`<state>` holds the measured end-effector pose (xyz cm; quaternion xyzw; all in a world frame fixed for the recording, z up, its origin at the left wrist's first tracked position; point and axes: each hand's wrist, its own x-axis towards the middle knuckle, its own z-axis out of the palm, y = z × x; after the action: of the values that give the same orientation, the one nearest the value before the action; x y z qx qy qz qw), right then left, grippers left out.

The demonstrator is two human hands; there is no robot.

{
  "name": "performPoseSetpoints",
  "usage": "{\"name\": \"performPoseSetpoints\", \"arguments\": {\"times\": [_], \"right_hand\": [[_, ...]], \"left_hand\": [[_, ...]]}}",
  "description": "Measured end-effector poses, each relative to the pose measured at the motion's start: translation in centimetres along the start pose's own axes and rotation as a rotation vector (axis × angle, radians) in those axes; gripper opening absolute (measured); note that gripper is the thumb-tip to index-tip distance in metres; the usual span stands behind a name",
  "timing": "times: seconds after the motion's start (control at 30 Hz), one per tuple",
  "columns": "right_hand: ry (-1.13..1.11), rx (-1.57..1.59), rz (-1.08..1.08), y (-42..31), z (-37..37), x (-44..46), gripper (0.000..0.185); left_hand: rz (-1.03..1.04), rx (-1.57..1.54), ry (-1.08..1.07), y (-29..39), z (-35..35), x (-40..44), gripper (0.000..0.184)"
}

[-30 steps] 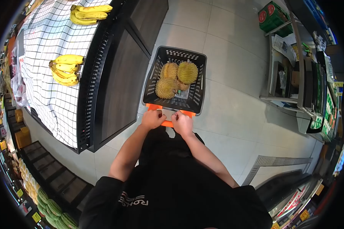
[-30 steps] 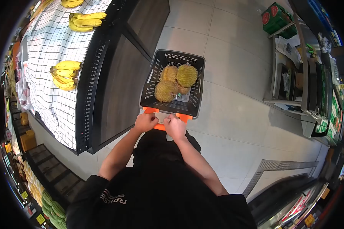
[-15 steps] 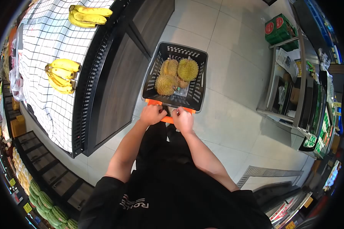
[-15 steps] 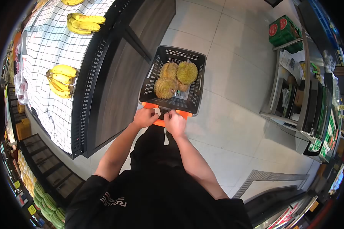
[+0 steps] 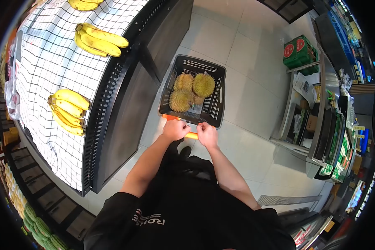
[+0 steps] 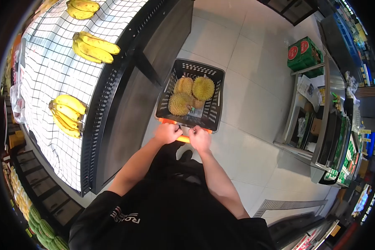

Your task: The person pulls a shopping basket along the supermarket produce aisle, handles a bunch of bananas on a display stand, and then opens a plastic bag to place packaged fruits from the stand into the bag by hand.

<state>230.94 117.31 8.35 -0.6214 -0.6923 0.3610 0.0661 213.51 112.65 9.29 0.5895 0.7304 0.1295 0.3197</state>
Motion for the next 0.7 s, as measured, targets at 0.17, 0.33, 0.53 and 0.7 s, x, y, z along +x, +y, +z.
{"name": "performPoseSetpoints", "arguments": {"times": [0.17,0.33,0.53,0.7], "right_hand": [[-0.070,-0.045,0.110,-1.0,-0.8,3.1,0.032],[-0.081,-0.038,0.128,-2.0,-1.6,5.6,0.033],[-0.103,-0.071,0.136,-2.8,-2.4,8.0,0.035],[-0.078,-0.074,0.109,-3.1,-2.7,10.4,0.034]], "left_hand": [[0.019,-0.009,-0.040,0.0,-1.1,3.5,0.035],[-0.046,0.019,-0.168,0.2,-2.5,6.0,0.038],[-0.047,-0.016,-0.163,0.5,-3.7,8.3,0.035],[-0.050,-0.020,-0.143,0.4,-4.1,10.9,0.034]]}}
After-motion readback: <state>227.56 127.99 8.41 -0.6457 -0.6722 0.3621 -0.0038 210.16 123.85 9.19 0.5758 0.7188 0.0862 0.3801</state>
